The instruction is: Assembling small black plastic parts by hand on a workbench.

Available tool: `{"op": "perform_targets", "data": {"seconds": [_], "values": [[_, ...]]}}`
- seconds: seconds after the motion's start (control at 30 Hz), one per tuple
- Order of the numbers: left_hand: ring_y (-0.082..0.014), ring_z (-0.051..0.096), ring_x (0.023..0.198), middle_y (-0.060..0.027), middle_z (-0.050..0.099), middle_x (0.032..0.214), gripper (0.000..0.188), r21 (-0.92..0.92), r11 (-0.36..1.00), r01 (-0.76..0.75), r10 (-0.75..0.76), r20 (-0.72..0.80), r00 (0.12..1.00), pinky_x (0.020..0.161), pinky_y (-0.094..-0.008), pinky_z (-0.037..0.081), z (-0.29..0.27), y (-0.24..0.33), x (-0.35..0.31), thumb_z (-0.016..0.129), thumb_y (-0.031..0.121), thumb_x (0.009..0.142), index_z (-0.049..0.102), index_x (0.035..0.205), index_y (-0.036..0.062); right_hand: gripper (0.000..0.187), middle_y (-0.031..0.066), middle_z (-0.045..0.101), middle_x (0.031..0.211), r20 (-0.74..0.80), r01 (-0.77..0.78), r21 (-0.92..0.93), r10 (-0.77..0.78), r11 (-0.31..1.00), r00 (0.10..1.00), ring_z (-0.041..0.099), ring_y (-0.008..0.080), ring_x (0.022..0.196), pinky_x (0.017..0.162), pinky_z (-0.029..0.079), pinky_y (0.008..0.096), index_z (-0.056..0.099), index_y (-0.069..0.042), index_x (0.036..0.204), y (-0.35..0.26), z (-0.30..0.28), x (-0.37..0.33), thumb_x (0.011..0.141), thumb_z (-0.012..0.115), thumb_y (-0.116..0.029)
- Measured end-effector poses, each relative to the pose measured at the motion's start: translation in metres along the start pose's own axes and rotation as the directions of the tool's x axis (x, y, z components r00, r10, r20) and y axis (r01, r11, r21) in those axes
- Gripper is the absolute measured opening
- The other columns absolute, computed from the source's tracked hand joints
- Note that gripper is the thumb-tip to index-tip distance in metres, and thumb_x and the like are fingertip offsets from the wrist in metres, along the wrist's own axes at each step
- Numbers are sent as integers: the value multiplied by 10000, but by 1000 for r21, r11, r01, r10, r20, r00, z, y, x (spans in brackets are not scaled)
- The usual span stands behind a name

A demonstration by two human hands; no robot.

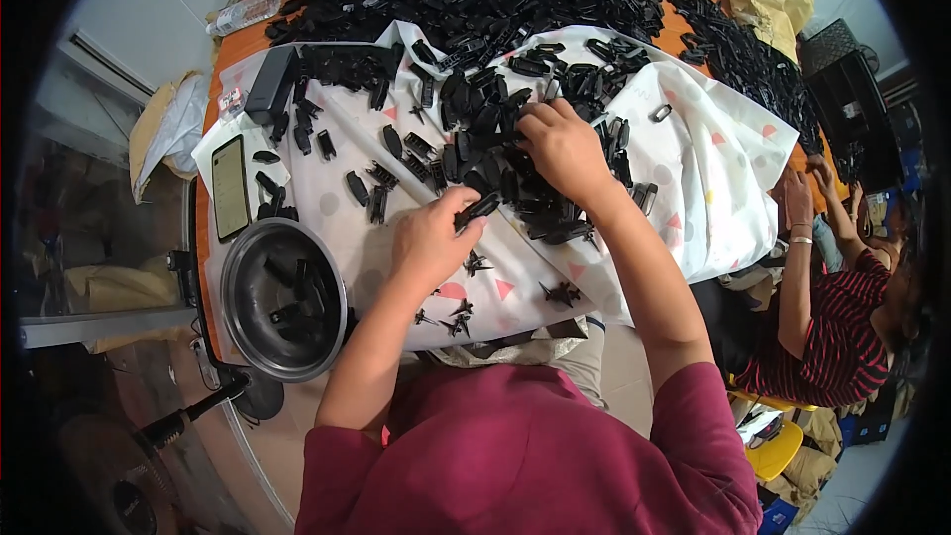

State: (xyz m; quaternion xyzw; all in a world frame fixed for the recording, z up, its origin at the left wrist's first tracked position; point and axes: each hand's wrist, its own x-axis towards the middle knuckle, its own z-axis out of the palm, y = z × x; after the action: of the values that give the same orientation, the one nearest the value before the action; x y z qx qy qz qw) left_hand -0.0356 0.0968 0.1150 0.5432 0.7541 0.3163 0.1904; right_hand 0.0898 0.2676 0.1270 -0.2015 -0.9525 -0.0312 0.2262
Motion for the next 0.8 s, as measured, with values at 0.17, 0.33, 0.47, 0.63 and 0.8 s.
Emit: {"op": "perform_targets", "data": {"seconds": [0.17,0.33,0.47,0.63,0.8], "values": [[-93,567,659,-28,618,819,208,-788,537,301,-200,228,953,548,-216,434,-4,-5,2,592,149,814,587,999,55,455,51,557,692,470,-422,882,462,-209,752,567,124,570,409,446,206,395,-24,1162,-60,-38,-4,769,623,-13],[-83,536,807,-22,579,883,324,-961,260,97,-63,83,995,745,-224,447,-8,15,-10,679,34,746,556,1045,4,274,78,571,775,597,-201,724,453,-660,662,594,156,594,462,500,232,486,-16,1054,-87,-37,-23,800,590,-20],[-114,539,881,-45,577,933,302,-848,523,-89,-14,-112,994,771,-242,440,-12,10,-17,681,31,735,576,1015,-5,138,78,583,743,636,-241,683,401,-689,659,602,165,596,478,502,250,537,-21,942,-90,-46,-32,818,585,-62],[-155,561,815,-85,594,900,331,-594,751,-290,171,-249,953,722,-251,447,-32,17,-21,747,32,635,621,939,-4,108,67,565,661,617,-399,741,311,-541,723,561,139,518,416,452,230,553,-17,883,-87,-62,-42,824,593,-99],[-164,572,746,-67,592,833,357,-404,820,-405,307,-287,907,645,-245,452,-41,22,-25,763,60,604,636,935,23,110,74,557,624,669,-481,724,332,-494,665,529,143,459,371,411,232,557,-16,854,-86,-72,-46,823,597,-113]]}}
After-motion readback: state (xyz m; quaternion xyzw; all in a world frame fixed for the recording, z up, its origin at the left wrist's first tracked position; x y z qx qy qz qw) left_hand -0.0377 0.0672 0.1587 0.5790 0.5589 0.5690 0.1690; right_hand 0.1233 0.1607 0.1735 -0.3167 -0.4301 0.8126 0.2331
